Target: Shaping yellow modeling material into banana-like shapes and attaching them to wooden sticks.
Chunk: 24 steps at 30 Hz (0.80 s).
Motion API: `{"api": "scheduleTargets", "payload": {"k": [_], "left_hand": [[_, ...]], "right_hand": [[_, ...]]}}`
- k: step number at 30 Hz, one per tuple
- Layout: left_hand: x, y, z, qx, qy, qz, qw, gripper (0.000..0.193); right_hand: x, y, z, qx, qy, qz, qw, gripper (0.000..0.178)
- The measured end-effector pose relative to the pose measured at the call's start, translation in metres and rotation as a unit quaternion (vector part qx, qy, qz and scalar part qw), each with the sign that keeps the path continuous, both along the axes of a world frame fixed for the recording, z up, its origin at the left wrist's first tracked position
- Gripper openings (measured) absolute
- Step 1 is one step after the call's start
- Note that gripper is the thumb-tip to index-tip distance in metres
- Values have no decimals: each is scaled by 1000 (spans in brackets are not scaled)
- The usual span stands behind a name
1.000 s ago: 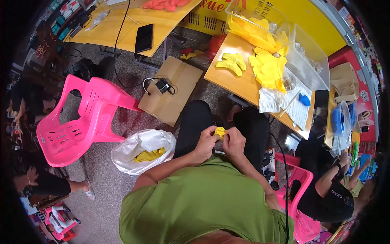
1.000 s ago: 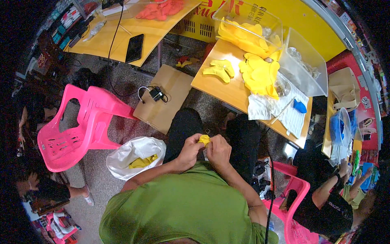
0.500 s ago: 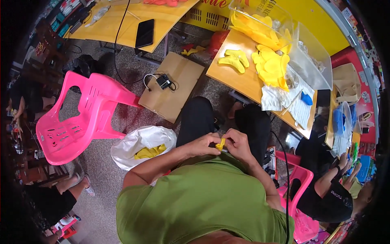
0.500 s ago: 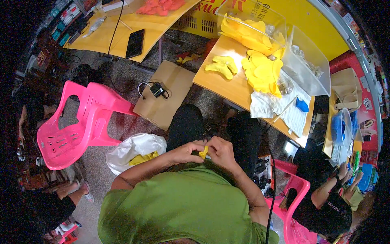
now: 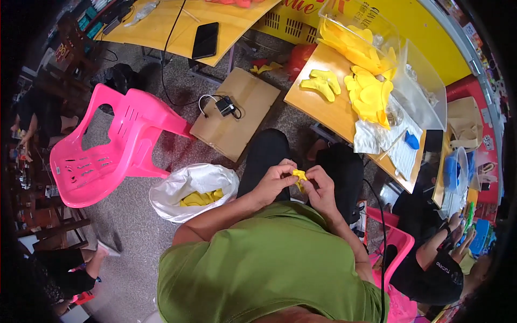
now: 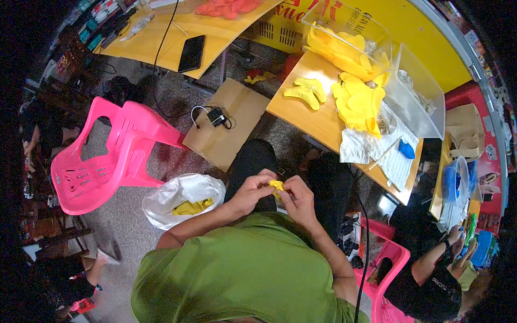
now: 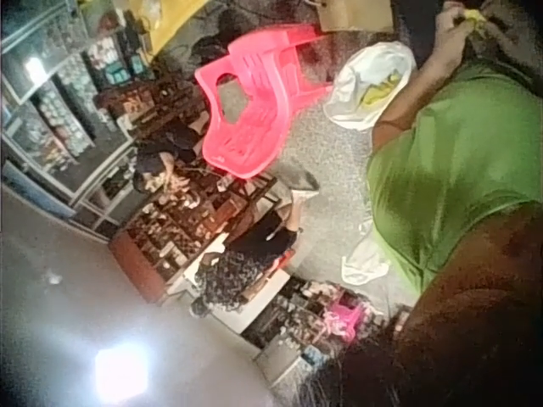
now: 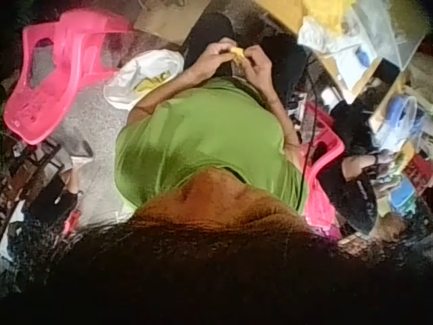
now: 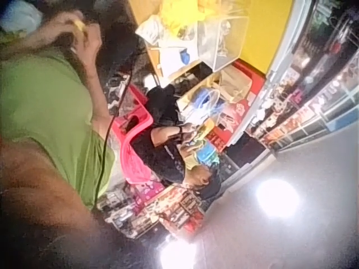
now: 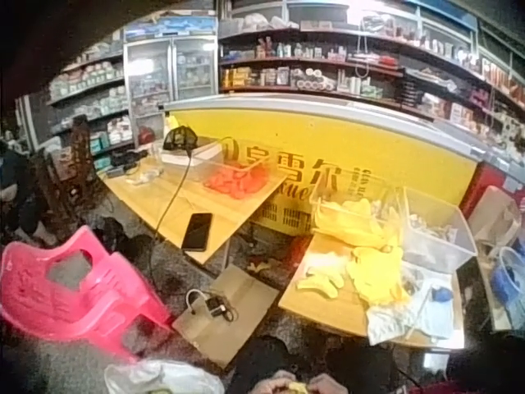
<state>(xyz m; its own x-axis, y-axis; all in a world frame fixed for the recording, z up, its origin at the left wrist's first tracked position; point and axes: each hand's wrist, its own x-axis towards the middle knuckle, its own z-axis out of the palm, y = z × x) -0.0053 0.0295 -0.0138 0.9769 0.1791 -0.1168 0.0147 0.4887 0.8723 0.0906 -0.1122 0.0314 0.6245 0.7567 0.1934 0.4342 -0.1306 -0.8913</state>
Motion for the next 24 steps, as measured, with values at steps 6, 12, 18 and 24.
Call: {"api": "scheduleTargets", "payload": {"k": [6,12,18,24], "left_hand": [[0,-8,11,-28,-1,-35,999,20],[-4,-7,4,-215,-21,-82,973,21],[-9,-18,8,-147,36,-6,989,15],[-9,-18,-9,-69,27,83,994,12]], "right_hand": [[1,-1,-12,5,48,-22,999,9],[-1,1,-20,1,6,-44,999,12],[-1,4,-19,-6,-133,-59,989,11],[-4,3,-17,-19,-198,-26,980,10]]}}
